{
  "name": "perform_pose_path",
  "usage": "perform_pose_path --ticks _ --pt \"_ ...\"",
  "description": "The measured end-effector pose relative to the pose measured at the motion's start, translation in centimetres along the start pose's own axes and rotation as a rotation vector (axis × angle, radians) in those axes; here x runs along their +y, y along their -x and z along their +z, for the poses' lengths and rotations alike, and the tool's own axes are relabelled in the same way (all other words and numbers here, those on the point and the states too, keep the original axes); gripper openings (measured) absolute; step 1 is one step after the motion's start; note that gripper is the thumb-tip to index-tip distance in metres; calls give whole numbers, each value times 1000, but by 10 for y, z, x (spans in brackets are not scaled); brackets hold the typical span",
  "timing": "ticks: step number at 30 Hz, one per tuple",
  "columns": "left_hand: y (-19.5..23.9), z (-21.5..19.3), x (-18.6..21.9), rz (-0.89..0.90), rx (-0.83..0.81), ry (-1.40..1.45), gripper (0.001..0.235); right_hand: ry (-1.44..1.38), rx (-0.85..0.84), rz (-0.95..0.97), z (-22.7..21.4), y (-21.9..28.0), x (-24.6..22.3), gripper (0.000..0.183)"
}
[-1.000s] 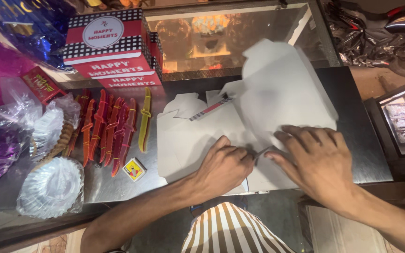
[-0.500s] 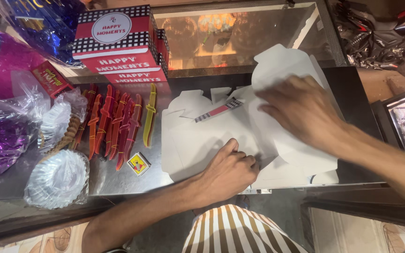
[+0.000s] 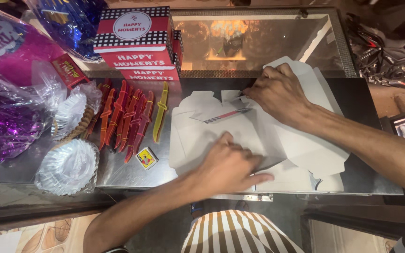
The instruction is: The person folds a flat cardboard sheet into a small rectangular box, applies a patterned sticker to seal the edges, and places a printed lid on top. The person repeats the process with a second box, folding, sealing, and stacking the finished boxes on the counter.
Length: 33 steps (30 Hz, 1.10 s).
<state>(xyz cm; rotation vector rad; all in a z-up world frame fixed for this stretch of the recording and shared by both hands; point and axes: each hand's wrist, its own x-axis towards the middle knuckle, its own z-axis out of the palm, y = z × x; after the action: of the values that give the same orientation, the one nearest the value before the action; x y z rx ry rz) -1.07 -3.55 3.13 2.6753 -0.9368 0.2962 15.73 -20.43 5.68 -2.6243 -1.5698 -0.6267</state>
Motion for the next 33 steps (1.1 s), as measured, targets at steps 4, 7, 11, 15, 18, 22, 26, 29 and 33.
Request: perform_pose_path --ticks 4,7,11,15,18,22,26,29,33 --pt "-10 4 -51 -109 462 -196 29 47 -10 -16 0 2 -2 23" --pt "-13 13 -75 -201 381 -225 28 18 -26 -9 -3 -2 -5 22" --pt "-14 27 -84 -259 275 -168 18 -19 -81 -4 -8 -2 -8 34" --pt "-14 33 -86 -268 254 -176 25 -147 0 -15 -16 6 -8 29" --pt "-14 36 -86 -268 273 -183 24 -192 -124 119 -20 8 -10 20" --pt "-17 40 -87 -266 316 -204 22 -180 -143 126 -21 8 -11 19" --pt "-21 42 -88 -276 295 -131 23 -225 -69 58 -17 6 -16 17" --pt "-25 37 -87 -312 266 -84 16 -234 -33 37 -13 2 -20 12" --pt "-26 21 -84 -439 143 96 23 -241 -16 17 -12 -3 -20 15"
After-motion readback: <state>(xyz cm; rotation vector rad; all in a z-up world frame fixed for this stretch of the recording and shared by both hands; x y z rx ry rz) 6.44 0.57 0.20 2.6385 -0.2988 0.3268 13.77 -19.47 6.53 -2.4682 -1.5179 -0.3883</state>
